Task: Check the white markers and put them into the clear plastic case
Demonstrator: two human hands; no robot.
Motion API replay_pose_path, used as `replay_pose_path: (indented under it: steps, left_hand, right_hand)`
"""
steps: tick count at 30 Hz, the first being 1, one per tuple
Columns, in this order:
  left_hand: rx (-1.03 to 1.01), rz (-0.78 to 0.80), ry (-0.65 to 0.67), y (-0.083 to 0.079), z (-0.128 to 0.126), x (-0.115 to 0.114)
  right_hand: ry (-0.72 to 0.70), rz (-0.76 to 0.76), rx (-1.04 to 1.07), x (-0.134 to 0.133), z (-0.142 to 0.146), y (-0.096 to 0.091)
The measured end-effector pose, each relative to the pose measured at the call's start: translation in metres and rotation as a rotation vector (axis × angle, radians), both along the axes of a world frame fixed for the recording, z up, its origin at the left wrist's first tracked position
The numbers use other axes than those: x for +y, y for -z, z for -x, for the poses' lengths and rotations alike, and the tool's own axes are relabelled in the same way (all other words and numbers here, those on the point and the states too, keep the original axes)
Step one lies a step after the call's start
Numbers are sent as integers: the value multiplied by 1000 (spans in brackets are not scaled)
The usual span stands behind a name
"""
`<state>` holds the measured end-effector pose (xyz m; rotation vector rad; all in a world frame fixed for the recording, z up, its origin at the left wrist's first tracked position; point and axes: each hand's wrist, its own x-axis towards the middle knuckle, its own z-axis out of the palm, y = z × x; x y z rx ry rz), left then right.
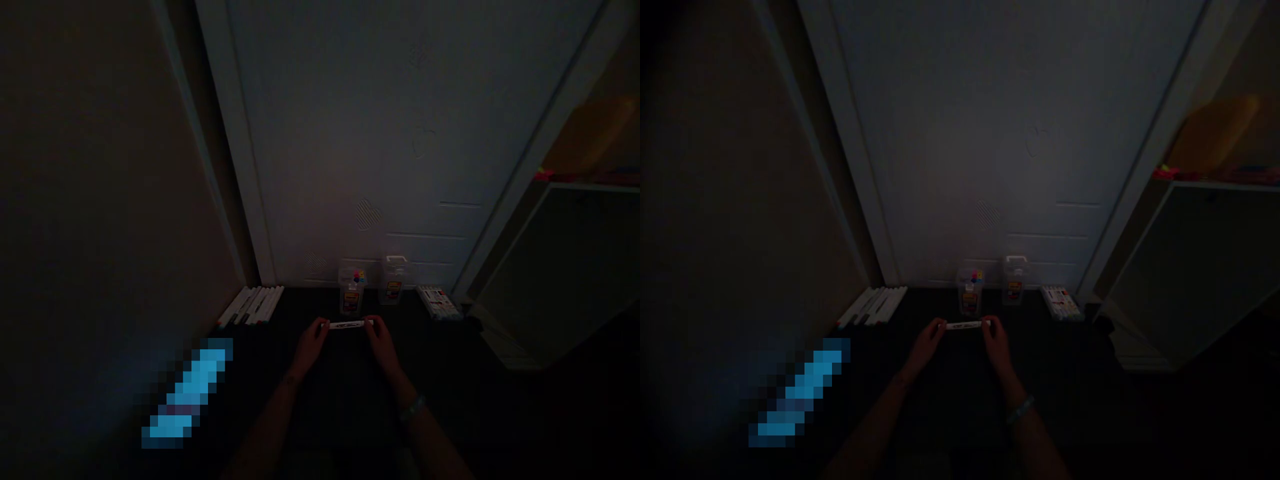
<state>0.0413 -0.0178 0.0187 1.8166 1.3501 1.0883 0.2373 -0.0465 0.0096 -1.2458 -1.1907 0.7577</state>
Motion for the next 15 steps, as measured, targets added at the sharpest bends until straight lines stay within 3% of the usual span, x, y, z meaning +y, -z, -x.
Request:
replay_pose_path:
  steps: [15]
  left_hand:
    - [-5, -10, -19, -2, -2, -1]
  right_hand:
    - [-22, -5, -7, 1, 2, 3]
